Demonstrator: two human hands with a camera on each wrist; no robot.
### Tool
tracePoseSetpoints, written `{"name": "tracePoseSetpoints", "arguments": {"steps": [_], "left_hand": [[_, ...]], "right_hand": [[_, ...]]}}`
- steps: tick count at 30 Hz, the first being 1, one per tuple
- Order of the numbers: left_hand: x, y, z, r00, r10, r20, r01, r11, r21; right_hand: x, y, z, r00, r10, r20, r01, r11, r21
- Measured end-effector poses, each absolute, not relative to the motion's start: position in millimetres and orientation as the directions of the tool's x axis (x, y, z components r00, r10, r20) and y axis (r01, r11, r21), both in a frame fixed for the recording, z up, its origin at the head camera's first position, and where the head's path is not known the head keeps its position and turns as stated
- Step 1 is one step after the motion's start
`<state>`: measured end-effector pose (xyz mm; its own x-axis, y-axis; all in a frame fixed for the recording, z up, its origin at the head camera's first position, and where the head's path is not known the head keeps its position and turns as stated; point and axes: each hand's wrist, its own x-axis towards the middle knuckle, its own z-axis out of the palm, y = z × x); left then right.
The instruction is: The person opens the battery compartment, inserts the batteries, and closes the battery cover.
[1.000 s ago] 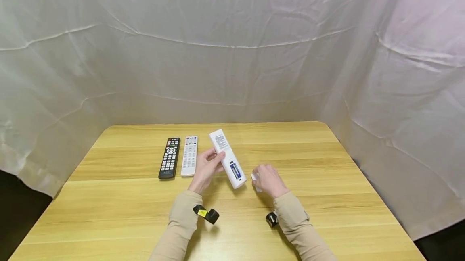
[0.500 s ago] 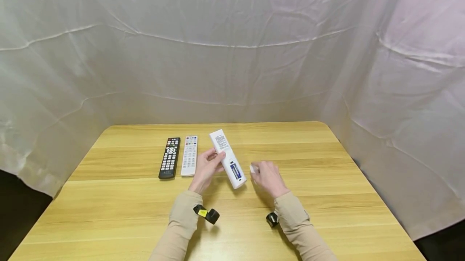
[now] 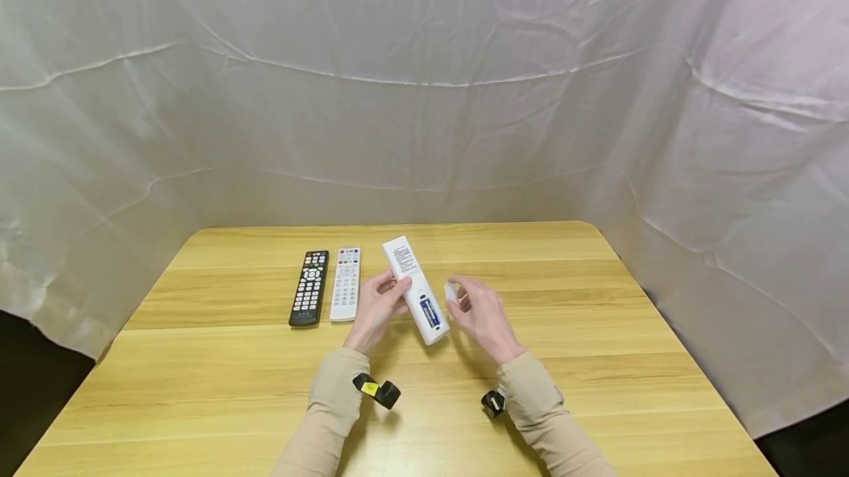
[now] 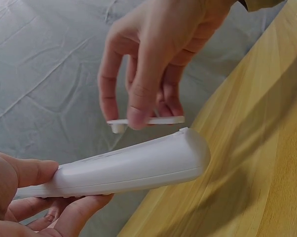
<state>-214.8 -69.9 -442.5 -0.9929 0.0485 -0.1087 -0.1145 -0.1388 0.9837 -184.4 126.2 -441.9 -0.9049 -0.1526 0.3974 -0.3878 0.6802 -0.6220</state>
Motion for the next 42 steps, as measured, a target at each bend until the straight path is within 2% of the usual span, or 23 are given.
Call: {"name": "tracePoseSetpoints", "arguments": {"steps": [9,20,33,42], "left_hand": [[-215,-70,-442,-0.993,0.049,-0.103,-0.109,-0.137,0.985],[-215,-70,-443,-0.994,0.049,-0.094,-0.1,-0.133,0.986],[-212,-70,-442,-0.995,0.059,-0.085,-0.092,-0.137,0.986],[-213,-71,-441,-0.995,0.065,-0.075,-0.083,-0.145,0.986]], "right_hand": [[-181,117,-438,-0.833,-0.175,0.524,-0.501,0.641,-0.582],[-178,110,-439,-0.8,-0.2,0.566,-0.556,0.603,-0.572],[-172,102,-444,-0.812,-0.231,0.536,-0.54,0.644,-0.541],[-172,101,-447,-0.8,-0.258,0.542,-0.553,0.667,-0.499]]}}
